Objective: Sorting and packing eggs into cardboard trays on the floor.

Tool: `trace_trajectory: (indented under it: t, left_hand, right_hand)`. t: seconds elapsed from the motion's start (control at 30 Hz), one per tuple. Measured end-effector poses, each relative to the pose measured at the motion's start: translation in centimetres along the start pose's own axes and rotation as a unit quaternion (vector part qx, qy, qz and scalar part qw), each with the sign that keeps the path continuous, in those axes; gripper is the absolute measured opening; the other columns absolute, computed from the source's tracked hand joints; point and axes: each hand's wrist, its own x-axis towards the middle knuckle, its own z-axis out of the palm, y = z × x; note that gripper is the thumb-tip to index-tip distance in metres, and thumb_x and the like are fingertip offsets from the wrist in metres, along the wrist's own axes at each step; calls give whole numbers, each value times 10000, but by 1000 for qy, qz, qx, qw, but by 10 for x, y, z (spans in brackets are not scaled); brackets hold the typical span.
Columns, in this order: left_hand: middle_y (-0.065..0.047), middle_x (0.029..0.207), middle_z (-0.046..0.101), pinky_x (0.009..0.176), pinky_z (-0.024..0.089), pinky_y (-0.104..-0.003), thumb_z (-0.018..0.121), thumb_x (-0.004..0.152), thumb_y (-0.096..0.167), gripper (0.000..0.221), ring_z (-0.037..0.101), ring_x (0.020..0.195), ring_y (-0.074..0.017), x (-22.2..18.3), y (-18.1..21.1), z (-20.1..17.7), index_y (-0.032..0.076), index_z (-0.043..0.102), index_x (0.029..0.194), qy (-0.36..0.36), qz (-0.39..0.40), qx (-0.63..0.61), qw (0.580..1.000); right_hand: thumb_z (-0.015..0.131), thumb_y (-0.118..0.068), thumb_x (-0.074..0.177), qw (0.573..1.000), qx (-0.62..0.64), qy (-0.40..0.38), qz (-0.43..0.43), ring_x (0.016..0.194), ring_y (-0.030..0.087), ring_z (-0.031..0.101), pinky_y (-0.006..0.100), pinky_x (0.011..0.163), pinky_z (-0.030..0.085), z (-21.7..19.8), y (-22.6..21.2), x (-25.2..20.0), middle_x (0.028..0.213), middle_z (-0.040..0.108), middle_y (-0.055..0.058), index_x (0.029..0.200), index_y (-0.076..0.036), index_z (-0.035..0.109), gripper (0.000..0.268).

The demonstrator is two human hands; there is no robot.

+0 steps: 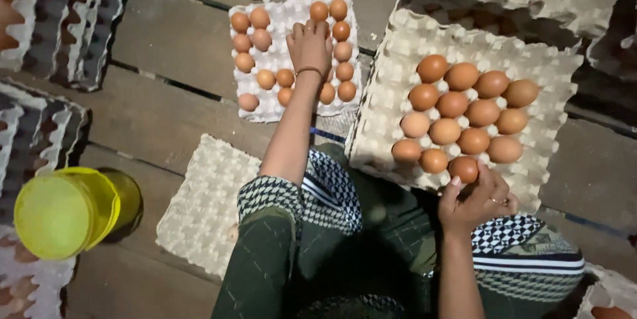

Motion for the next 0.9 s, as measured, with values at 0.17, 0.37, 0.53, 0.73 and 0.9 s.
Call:
trace_trajectory:
  t: [0.17, 0.37, 0.53, 0.73, 0.9]
  left_hand:
    - [-75, 997, 659, 819, 366, -460, 685, 782, 329, 254, 500, 961, -285, 11, 20, 33, 141, 657, 951, -25, 42, 11, 999]
    - [-43, 983, 687, 798, 346, -444, 662, 819, 476, 393, 474, 1000, -264, 29, 16, 72, 146, 670, 1032, -82, -23, 93, 992]
    - [-28, 928, 677, 809, 351, -429, 679, 776, 377, 296, 504, 964, -253, 28, 15, 46, 163, 664, 980, -81, -30, 17, 996]
    - [-24, 867, 679, 783, 450, -338, 651, 752, 321, 245, 539, 878, -206, 26, 16, 21, 136, 714, 900, -63, -119, -266, 955]
    - [-65, 661, 490, 520, 503, -306, 541, 843, 332, 341, 465, 551, -149, 36, 14, 11, 14, 611, 941, -92, -286, -744, 597]
  right_hand:
    - [569, -187, 884, 1000, 2, -3, 12, 1023, 327, 470, 449, 989, 217, 3, 0, 1, 1133, 587, 192, 1197, 28, 599, 380]
    - [560, -160, 889, 1000, 10, -4, 13, 1025, 321, 454, 445, 988, 213, 5, 2, 1, 1125, 587, 194, 1200, 29, 582, 365]
    - [554, -150, 896, 1000, 7, -7, 20, 1052, 332, 389, 449, 997, 203, 5, 3, -1, 1143, 567, 204, 1212, 27, 585, 364]
    - [547, -182, 906, 1000, 10, -14, 18, 1043, 319, 436, 445, 1006, 201, 3, 1, 2, 1140, 588, 196, 1204, 25, 583, 364]
    - [557, -169, 905, 1000, 14, -9, 14, 1047, 313, 459, 438, 1003, 200, 1, 1, 3, 1143, 590, 203, 1207, 35, 590, 365]
